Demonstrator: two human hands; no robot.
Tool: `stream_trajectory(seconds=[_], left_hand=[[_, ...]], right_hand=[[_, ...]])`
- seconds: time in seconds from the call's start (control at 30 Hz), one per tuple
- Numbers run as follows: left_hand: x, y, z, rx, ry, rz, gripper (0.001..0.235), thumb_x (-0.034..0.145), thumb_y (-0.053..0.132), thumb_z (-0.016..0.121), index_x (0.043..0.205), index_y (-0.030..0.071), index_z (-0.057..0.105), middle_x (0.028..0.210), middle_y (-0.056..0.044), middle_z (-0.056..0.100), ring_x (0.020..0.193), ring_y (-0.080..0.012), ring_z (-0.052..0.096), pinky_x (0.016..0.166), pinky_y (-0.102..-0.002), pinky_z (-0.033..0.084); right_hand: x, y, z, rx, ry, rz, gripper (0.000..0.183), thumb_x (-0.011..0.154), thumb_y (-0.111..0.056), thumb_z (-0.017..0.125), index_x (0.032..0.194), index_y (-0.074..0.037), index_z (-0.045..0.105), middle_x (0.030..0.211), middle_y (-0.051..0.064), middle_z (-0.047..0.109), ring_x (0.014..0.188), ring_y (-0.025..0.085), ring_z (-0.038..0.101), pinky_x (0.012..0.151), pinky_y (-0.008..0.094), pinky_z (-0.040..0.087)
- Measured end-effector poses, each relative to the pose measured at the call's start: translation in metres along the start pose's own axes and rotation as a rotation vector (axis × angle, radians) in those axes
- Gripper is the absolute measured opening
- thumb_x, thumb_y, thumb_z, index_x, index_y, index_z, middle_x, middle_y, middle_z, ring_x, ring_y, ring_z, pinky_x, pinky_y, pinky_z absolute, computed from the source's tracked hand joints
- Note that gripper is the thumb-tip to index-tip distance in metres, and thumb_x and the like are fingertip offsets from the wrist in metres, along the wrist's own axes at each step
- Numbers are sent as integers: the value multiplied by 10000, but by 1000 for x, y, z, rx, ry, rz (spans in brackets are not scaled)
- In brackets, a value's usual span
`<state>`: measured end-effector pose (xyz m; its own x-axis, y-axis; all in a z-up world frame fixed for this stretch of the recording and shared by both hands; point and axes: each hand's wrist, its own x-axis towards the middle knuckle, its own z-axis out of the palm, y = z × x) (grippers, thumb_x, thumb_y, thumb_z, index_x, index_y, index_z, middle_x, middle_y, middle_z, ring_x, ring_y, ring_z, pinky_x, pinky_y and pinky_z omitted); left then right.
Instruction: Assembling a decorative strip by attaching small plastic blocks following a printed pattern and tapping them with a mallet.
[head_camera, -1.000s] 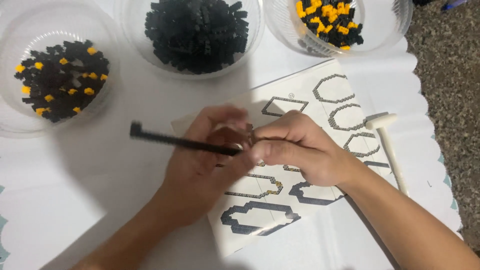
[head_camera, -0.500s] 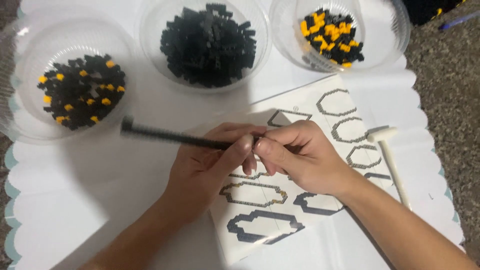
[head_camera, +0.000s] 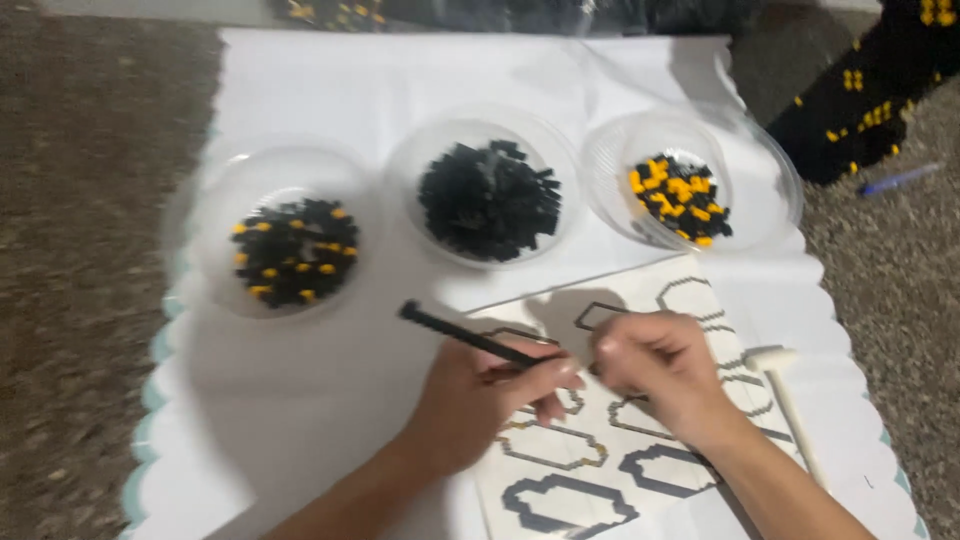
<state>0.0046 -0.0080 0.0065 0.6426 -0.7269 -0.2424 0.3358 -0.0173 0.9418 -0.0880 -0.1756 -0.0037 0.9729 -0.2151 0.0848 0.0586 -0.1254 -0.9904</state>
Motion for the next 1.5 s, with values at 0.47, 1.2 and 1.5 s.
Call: stream_trajectory(seconds=[0.47, 1.2, 1.5], left_hand=[[-3, -11, -4, -201, -168, 138, 169, 790, -1, 690, 875, -145, 710, 753, -220, 710, 532, -229, 654, 453, -260, 528], [-4, -6, -2, -115, -119, 131, 224, 809, 76, 652, 875, -128, 718, 781, -254, 739, 498, -250, 648, 463, -304, 552], [-6, -5, -1, -101, -122, 176, 240, 806, 93, 649, 858, -131, 715, 773, -247, 726, 508, -255, 652, 466, -305, 549]], right_hand=[[71, -65, -116, -703, 498, -46, 89, 953, -131, 610, 914, -62, 653, 711, 27, 583, 625, 91, 470, 588, 250, 384], [113, -23, -132, -1564, 123, 243, 185, 825, -222, 577, 882, -179, 748, 763, 84, 690, 688, 326, 611, 574, 432, 475], [123, -16, -130, -1568, 72, 275, 172, 864, -241, 618, 932, -150, 747, 818, 134, 690, 743, 345, 633, 651, 450, 525]])
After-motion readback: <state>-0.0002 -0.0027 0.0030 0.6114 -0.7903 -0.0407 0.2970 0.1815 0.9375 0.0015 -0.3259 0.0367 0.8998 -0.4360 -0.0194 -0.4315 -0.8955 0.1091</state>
